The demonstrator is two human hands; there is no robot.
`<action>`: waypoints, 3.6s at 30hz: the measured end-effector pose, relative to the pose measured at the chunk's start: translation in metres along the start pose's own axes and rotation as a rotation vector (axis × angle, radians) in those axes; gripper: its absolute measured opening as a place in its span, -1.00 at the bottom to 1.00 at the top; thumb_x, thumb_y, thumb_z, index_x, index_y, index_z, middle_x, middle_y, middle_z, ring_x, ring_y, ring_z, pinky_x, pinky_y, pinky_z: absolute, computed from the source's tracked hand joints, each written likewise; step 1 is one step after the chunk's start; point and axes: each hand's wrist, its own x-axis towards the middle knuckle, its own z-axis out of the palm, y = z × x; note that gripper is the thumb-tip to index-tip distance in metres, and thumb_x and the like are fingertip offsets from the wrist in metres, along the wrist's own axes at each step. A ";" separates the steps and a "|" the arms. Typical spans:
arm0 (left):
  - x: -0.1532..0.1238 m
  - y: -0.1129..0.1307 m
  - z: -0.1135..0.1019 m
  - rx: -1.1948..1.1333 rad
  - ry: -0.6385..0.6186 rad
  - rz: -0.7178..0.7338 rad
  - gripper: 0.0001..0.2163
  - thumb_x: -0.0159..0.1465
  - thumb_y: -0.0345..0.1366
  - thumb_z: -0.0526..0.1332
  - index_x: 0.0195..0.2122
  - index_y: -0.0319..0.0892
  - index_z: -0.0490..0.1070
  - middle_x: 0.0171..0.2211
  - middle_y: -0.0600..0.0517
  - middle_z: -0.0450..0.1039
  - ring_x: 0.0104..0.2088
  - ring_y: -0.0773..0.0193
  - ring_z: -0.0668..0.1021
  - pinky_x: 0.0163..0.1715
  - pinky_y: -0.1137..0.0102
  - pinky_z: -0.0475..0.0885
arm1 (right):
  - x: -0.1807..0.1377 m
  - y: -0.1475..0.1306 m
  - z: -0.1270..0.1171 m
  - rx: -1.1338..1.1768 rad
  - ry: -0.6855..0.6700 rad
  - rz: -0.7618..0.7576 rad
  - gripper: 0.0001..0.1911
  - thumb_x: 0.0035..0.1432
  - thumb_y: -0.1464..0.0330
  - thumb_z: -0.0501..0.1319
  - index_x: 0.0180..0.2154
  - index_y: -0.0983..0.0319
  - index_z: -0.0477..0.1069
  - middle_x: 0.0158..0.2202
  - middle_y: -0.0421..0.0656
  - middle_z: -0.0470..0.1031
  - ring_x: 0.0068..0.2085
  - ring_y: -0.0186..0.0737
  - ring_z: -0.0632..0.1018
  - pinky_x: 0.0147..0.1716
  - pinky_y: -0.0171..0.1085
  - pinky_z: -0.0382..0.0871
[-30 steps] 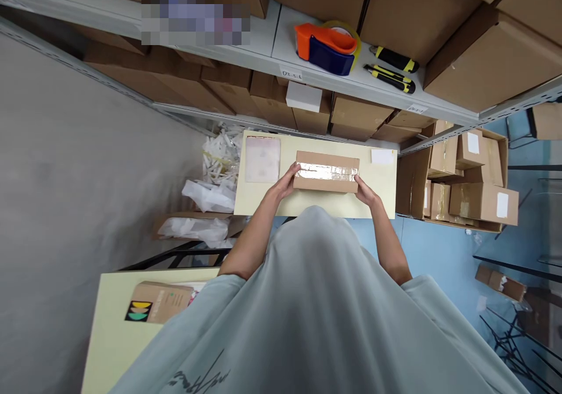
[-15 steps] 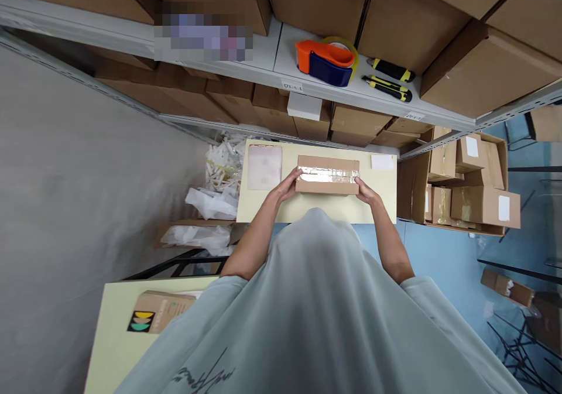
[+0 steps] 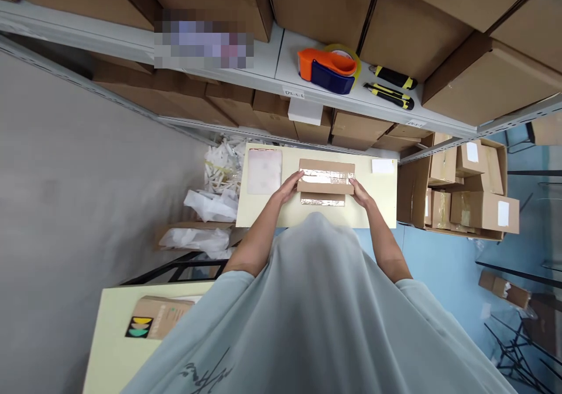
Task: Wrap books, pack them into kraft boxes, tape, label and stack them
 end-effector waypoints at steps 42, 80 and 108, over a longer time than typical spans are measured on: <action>-0.087 0.148 0.097 0.746 0.372 1.137 -0.63 0.51 -0.30 0.23 0.31 -0.16 0.54 0.27 -0.23 0.62 0.28 -0.05 0.64 0.40 0.02 0.55 | 0.002 -0.292 0.126 -1.096 0.357 -0.910 -0.37 0.61 -0.04 0.13 0.38 0.31 0.32 0.21 0.22 0.61 0.23 0.22 0.62 0.34 0.16 0.49; -0.199 0.151 0.146 0.853 -0.097 0.636 -0.71 0.42 0.03 0.39 -0.17 -0.08 0.74 -0.25 -0.03 0.68 -0.27 0.16 0.62 -0.22 0.27 0.56 | -0.180 -0.076 0.067 -0.605 0.077 -0.569 -0.29 0.35 -0.33 0.35 0.15 0.08 0.47 -0.01 -0.07 0.69 -0.06 0.02 0.68 -0.01 -0.02 0.64; -0.350 0.141 0.211 1.387 0.186 0.989 -0.56 0.46 -0.28 0.31 0.23 0.46 0.68 0.01 0.12 0.78 -0.23 -0.09 0.76 -0.30 -0.09 0.75 | -0.166 -0.034 0.083 -0.554 -0.220 -0.871 -0.61 0.34 -0.05 0.43 0.02 0.02 0.53 -0.06 -0.05 0.66 0.13 0.26 0.70 0.37 0.41 0.55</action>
